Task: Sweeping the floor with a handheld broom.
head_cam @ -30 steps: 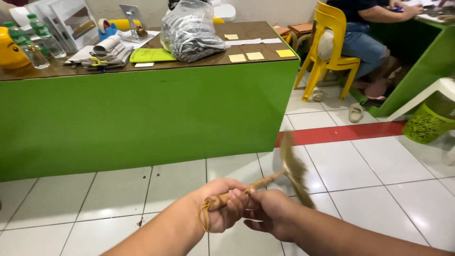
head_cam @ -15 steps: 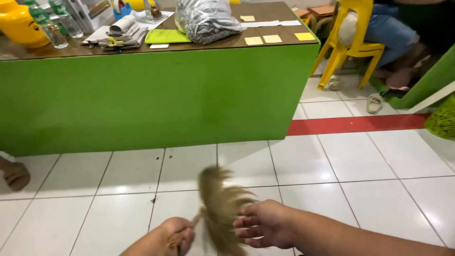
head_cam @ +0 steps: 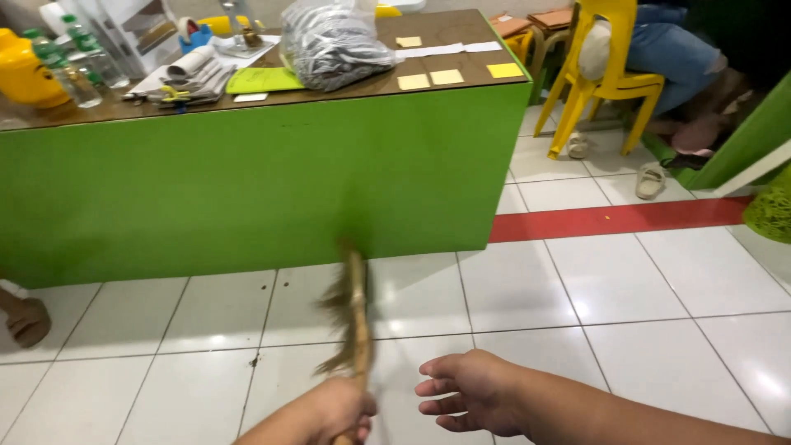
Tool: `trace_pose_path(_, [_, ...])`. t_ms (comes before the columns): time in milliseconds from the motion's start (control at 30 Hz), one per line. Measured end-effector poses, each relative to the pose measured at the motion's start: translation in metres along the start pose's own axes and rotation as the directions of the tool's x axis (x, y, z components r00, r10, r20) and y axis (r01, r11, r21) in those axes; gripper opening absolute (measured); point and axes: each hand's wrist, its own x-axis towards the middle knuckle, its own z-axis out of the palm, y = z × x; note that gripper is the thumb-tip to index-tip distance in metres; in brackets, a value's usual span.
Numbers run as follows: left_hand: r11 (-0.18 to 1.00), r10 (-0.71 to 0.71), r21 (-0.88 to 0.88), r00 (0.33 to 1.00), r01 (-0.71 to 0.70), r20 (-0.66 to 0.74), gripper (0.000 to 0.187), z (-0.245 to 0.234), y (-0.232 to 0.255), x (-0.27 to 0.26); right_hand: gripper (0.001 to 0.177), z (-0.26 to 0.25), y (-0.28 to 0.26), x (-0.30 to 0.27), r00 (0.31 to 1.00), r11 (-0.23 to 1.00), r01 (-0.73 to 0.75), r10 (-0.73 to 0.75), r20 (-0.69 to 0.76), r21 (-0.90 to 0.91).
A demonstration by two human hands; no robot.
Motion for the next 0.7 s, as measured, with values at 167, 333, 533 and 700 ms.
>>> trace_pose_path(167, [0.98,-0.104,-0.123,0.937,0.153,0.335,0.019,0.093,0.071,-0.034,0.027,-0.036,-0.007,-0.024,0.994,0.999,0.031,-0.026,-0.102,0.045])
trace_pose_path(333, [0.966,-0.174,-0.061,0.808,0.251,0.563,0.014,0.15,0.136,-0.036,0.025,-0.097,-0.002,-0.017,0.984,0.99,0.142,-0.143,-0.106,-0.022])
trace_pose_path(533, [0.879,-0.378,0.063,0.608,0.473,0.698,0.027,0.166,0.121,-0.001,0.022,-0.133,0.012,0.003,0.99,1.0,-0.014,0.015,-0.137,0.007])
trace_pose_path(700, [0.969,0.161,-0.245,0.838,-0.034,0.521,0.008,0.061,-0.002,0.027,0.025,-0.126,0.024,0.021,0.994,0.992,-0.106,0.106,-0.009,-0.066])
